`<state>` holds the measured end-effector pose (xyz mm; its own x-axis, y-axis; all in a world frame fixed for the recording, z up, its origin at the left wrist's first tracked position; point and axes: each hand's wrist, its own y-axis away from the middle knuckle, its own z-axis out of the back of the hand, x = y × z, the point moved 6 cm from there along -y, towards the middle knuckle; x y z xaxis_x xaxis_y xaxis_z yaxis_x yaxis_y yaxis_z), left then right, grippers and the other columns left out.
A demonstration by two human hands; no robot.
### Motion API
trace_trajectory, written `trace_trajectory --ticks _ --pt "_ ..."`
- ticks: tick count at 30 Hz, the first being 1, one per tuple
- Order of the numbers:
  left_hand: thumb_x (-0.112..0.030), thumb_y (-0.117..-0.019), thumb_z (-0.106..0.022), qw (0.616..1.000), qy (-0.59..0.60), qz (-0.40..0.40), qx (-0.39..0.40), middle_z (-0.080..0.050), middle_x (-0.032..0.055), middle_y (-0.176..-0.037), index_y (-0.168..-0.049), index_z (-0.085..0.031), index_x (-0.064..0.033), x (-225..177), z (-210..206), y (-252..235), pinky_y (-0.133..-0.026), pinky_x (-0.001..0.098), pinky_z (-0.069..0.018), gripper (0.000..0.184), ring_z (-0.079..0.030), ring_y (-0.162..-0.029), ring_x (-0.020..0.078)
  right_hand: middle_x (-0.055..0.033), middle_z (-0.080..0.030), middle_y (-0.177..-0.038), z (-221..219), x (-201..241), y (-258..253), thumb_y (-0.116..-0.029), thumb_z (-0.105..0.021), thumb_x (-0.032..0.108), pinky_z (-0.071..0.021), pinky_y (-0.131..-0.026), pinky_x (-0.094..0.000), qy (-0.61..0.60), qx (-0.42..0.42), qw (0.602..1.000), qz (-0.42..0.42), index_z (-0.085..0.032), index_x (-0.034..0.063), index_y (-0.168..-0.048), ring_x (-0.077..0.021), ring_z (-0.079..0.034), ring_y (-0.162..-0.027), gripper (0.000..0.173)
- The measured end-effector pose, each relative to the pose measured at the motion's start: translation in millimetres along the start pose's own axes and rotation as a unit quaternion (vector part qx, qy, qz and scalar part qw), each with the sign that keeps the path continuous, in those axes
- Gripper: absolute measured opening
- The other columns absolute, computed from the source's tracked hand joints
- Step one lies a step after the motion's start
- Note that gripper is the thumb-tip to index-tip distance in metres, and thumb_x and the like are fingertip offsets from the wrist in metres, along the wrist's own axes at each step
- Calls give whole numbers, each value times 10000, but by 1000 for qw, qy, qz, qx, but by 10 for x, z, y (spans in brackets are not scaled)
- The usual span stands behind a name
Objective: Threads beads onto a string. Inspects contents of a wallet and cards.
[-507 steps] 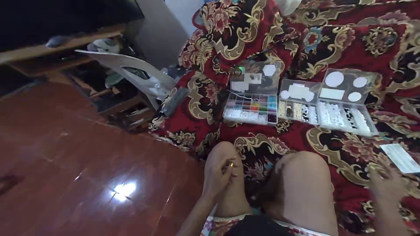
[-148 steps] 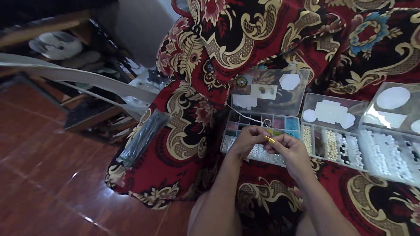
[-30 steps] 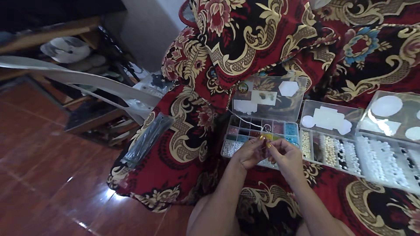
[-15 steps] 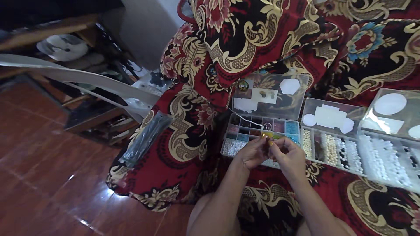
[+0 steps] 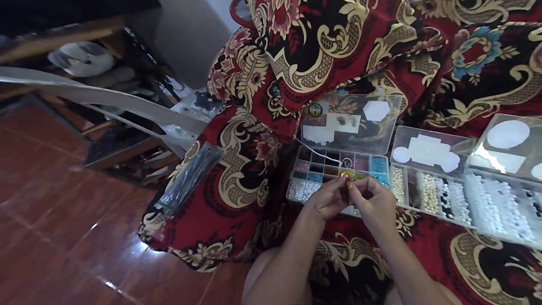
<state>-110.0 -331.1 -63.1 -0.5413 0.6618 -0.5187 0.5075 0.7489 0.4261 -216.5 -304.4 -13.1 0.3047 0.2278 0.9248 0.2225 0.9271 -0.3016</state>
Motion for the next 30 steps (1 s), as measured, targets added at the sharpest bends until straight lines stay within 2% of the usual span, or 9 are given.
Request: trace_trajectory --ticks 10,20,30 --pt "-214 -1125 -339 1000 17 1 -4 -728 66 -957 -1055 -606 -73 9 -23 11 -831 291 -584 310 -718 -889 149 78 -658 -675 3 10 3 -865 -658 167 -495 -499 -124 9 -3 1000 18 -694 80 -848 58 -584 -544 97" --pt "-192 -1123 -339 1000 23 0 -2 -737 95 -1016 -1096 -598 -51 3 -38 31 -863 308 -582 297 -724 -949 174 73 -665 -684 10 -13 -9 -867 -655 182 -511 -498 -141 15 1 1000 8 -696 81 -848 46 -596 -544 111" --pt "-187 -1125 -309 1000 14 -5 16 -728 70 -982 -1065 -584 -77 -1 -51 19 -839 293 -583 302 -718 -915 153 74 -663 -679 20 -9 -18 -863 -660 163 -515 -499 -141 6 -2 1000 1 -691 79 -840 47 -598 -540 92"
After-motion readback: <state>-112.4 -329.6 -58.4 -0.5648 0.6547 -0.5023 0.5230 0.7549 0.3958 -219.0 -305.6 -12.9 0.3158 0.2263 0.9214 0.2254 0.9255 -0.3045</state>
